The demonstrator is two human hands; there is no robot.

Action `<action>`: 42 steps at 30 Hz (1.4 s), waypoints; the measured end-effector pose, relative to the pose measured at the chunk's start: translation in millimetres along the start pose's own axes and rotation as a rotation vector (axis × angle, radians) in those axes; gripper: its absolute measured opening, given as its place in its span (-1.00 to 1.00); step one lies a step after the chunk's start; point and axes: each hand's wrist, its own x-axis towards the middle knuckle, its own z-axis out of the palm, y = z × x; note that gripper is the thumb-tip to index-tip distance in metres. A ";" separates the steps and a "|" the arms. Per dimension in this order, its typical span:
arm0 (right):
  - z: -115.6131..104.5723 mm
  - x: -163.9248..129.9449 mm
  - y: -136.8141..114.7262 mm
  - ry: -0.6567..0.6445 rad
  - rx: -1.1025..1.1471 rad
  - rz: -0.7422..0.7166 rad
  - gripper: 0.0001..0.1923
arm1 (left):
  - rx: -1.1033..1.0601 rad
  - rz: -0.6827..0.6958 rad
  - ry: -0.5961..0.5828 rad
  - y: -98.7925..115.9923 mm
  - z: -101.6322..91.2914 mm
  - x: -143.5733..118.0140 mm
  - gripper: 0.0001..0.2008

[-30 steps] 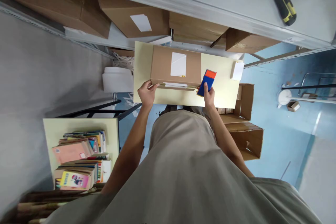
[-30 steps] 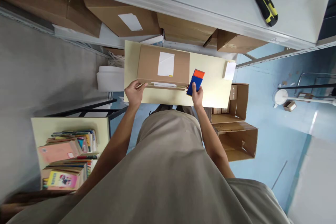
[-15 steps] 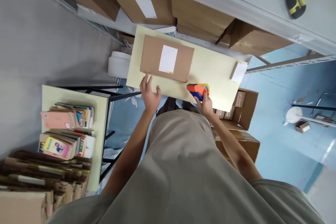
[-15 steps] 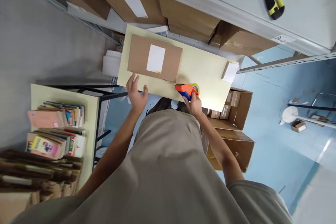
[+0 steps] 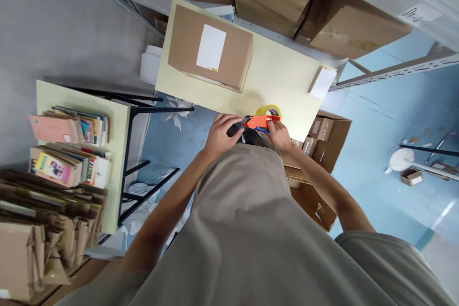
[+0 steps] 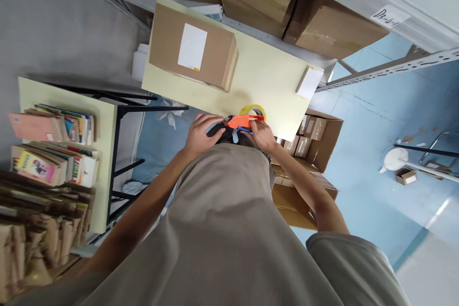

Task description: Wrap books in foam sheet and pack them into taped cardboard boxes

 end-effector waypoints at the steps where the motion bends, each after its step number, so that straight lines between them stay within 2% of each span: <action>1: -1.4 -1.6 -2.2 0.000 -0.016 -0.016 -0.23 | 0.005 -0.003 0.011 2.0 1.7 -2.6 -0.76; 6: -8.3 -7.2 -16.4 0.007 -0.067 -0.078 -0.27 | 0.026 0.014 0.052 8.9 0.0 -9.6 -0.75; 13: -16.3 -9.1 -36.6 -0.004 -0.079 -0.109 -0.27 | 0.021 0.034 0.081 18.1 -21.3 -17.0 -0.74; 20: -16.6 -6.8 -52.0 -0.022 -0.060 -0.130 -0.28 | -0.080 0.022 -0.013 13.1 -43.3 -18.5 -0.70; 26: -21.3 -5.5 -55.9 -0.100 -0.135 -0.163 -0.24 | -0.186 -0.040 -0.123 -0.3 -57.8 -6.4 -0.69; 30: -22.6 -1.4 -56.0 -0.157 -0.152 -0.191 -0.16 | -0.219 -0.083 -0.125 -28.6 -44.9 6.3 -0.81; 35: -16.5 10.4 -46.6 -0.256 -0.221 -0.098 -0.11 | -0.322 -0.129 -0.110 -72.6 -9.7 15.6 -0.90; 39: -15.1 24.6 -38.9 -0.356 -0.348 -0.044 -0.16 | -0.395 -0.216 -0.110 -97.4 18.6 19.9 -0.93; 42: -22.3 28.9 -28.4 -0.396 -0.387 -0.031 -0.21 | -0.407 -0.269 -0.067 -114.5 29.3 26.8 -0.93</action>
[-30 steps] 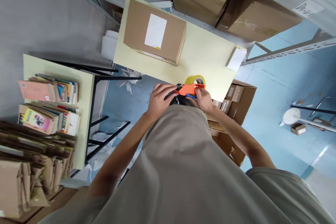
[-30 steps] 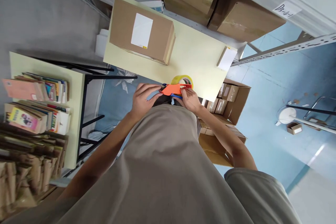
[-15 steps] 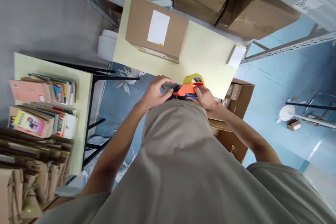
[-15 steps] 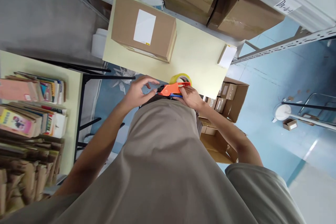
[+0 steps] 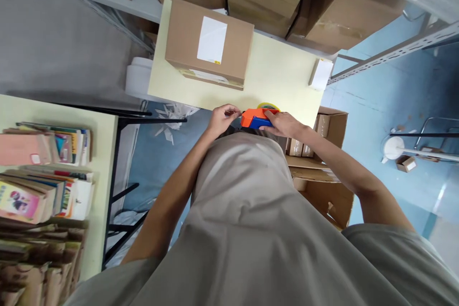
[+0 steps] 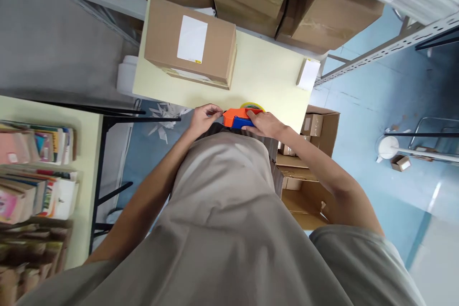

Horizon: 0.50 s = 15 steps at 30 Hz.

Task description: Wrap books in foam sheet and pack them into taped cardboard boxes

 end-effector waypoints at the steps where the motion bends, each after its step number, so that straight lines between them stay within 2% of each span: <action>1: -0.9 -2.1 7.2 -0.012 -0.001 0.019 -0.22 | -0.004 -0.004 0.030 -5.5 -2.2 5.3 -0.91; 5: -0.3 -16.1 46.0 -0.015 0.004 0.201 -0.27 | -0.009 0.001 0.161 -25.2 -17.8 32.5 -0.83; 8: 2.4 -17.4 70.1 0.040 -0.002 0.309 -0.23 | -0.008 0.022 0.233 -31.8 -18.9 53.4 -0.82; 11: 4.1 -5.9 80.5 0.080 -0.018 0.352 -0.18 | -0.015 0.044 0.318 -31.0 -9.5 68.6 -0.88; 15: 5.6 14.5 81.6 0.103 -0.005 0.376 -0.17 | -0.021 0.029 0.408 -31.5 0.0 79.7 -0.91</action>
